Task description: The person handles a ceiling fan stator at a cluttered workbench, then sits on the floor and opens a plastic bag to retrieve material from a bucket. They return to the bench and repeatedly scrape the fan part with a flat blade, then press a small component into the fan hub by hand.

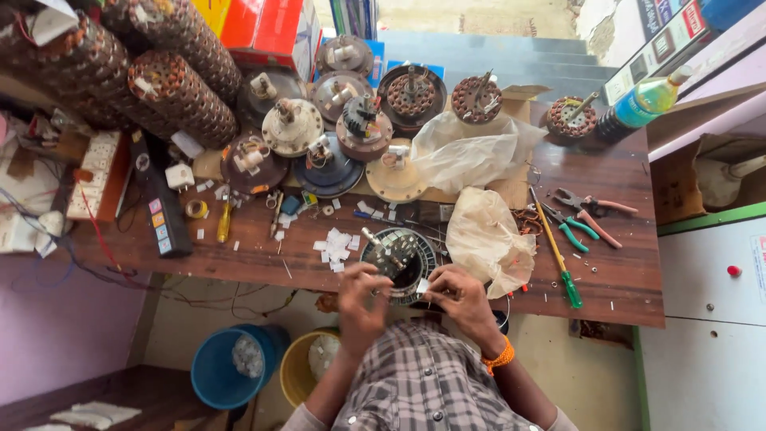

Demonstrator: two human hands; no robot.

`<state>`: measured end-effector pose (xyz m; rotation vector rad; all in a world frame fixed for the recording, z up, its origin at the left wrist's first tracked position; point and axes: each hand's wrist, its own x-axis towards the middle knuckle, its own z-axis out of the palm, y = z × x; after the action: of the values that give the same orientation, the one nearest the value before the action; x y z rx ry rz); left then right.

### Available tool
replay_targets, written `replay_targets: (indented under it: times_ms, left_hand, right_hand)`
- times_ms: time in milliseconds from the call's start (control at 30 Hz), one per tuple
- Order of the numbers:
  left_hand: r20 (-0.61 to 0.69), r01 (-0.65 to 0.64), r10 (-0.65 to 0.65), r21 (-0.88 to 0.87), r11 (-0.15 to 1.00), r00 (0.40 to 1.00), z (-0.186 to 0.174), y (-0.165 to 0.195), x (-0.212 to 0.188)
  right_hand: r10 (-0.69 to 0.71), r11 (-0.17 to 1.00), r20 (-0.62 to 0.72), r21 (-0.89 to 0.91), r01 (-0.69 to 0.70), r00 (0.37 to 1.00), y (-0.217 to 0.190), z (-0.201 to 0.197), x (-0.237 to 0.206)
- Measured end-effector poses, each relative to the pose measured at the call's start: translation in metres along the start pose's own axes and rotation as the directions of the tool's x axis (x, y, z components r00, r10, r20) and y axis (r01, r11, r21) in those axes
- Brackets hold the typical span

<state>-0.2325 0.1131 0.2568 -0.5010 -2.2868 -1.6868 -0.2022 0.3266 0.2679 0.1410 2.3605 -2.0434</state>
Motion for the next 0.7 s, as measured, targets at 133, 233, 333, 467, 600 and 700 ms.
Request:
replay_targets:
  times_ms: [133, 233, 333, 467, 600, 700]
  left_hand:
    - [0.025, 0.407, -0.407, -0.1, 0.908, 0.913, -0.018, -0.042, 0.018]
    - [0.144, 0.254, -0.251, 0.0, 0.967, 0.957, -0.022, -0.071, 0.007]
    - [0.32, 0.09, -0.073, -0.04, 0.995, 0.945, -0.017, -0.081, 0.0]
    - [0.091, 0.132, -0.144, 0.133, 0.982, 0.985, 0.003, -0.052, -0.006]
    - [-0.038, 0.163, -0.159, 0.169, 0.972, 0.987, 0.008, -0.026, -0.005]
    - [0.054, 0.146, -0.151, 0.085, 0.986, 0.987, -0.001, -0.029, -0.001]
  right_hand:
    - [-0.284, 0.94, -0.086, -0.222, 0.259, 0.955, 0.007, 0.003, -0.003]
    - [-0.256, 0.965, -0.14, -0.099, 0.244, 0.956, 0.026, 0.009, -0.013]
    - [-0.11, 0.988, -0.14, 0.093, 0.124, 0.984, 0.041, 0.021, -0.016]
    - [-0.192, 0.981, -0.041, 0.017, 0.193, 0.98, 0.035, 0.033, 0.003]
    - [-0.26, 0.955, 0.042, -0.136, 0.263, 0.965, 0.021, 0.046, 0.025]
    - [-0.231, 0.96, 0.039, -0.152, 0.234, 0.972, 0.02, 0.053, 0.034]
